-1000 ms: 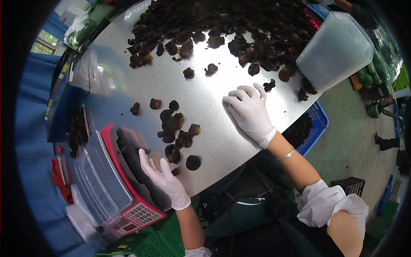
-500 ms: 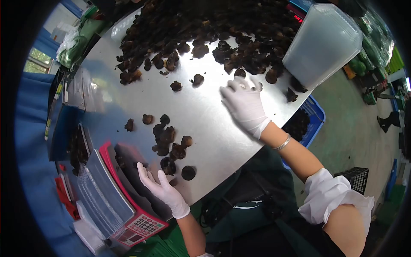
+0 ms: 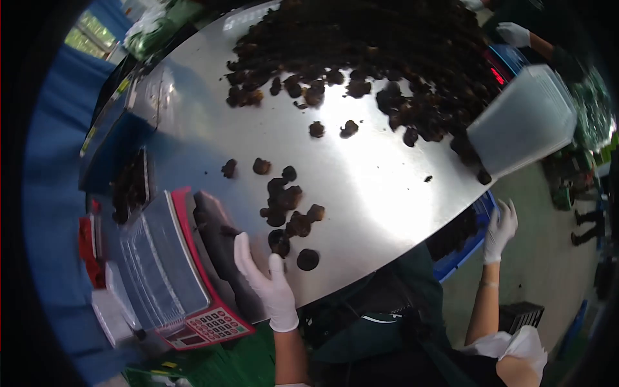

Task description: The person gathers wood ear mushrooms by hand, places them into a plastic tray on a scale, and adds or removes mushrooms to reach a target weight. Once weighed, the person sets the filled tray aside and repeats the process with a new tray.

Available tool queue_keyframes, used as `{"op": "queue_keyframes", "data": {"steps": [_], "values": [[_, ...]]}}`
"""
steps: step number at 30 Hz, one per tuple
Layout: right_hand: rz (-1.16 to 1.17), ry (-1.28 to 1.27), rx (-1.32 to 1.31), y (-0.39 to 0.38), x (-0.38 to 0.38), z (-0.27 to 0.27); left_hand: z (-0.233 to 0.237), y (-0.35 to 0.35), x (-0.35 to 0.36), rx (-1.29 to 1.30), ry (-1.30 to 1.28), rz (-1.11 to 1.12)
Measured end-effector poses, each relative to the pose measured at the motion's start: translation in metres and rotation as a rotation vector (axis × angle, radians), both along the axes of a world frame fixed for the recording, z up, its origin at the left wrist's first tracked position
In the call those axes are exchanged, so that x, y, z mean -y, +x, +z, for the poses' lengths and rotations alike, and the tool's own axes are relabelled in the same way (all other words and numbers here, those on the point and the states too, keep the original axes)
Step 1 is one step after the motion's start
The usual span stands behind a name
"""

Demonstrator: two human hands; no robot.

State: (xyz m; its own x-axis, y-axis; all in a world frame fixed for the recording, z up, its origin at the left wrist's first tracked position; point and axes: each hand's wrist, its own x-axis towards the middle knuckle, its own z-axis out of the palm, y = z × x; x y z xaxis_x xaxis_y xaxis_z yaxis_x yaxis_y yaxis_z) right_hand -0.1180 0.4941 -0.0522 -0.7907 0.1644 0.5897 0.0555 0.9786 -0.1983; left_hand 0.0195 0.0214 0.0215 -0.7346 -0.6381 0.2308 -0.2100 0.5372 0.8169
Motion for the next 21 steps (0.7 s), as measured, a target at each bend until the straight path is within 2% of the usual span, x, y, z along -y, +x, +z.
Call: {"op": "queue_keyframes", "data": {"steps": [2, 4, 7, 9, 10, 11, 12, 13, 16, 18, 21], "values": [[-0.016, -0.081, -0.059, 0.011, 0.010, 0.009, 0.009, 0.005, -0.010, 0.168, -0.181, -0.050], [0.232, -0.378, -0.041, 0.009, 0.060, 0.035, 0.022, 0.008, -0.022, 0.488, -0.419, -0.053], [0.558, -0.658, 0.164, 0.005, 0.169, 0.092, 0.013, 0.005, -0.025, 0.545, -0.441, -0.098], [0.942, -0.513, 0.326, -0.024, 0.210, 0.099, 0.010, -0.004, -0.028, 0.505, -0.374, -0.075], [1.008, -0.425, 0.353, -0.046, 0.229, 0.103, 0.007, -0.012, -0.027, 0.501, -0.376, -0.075], [1.010, -0.360, 0.296, -0.070, 0.248, 0.093, 0.003, -0.022, -0.024, 0.476, -0.404, -0.075], [0.997, -0.410, 0.303, -0.091, 0.267, 0.088, 0.001, -0.031, -0.023, 0.453, -0.430, -0.070], [0.922, -0.363, 0.229, -0.109, 0.287, 0.074, -0.001, -0.039, -0.024, 0.390, -0.421, -0.058], [0.810, -0.076, 0.125, -0.141, 0.337, 0.048, 0.001, -0.054, -0.024, 0.297, -0.412, -0.078], [0.918, -0.002, 0.273, -0.127, 0.353, 0.064, 0.009, -0.051, -0.018, 0.261, -0.364, -0.078], [1.239, -0.112, 0.434, -0.076, 0.360, 0.082, 0.008, -0.039, 0.005, 0.162, -0.348, 0.117]]}}
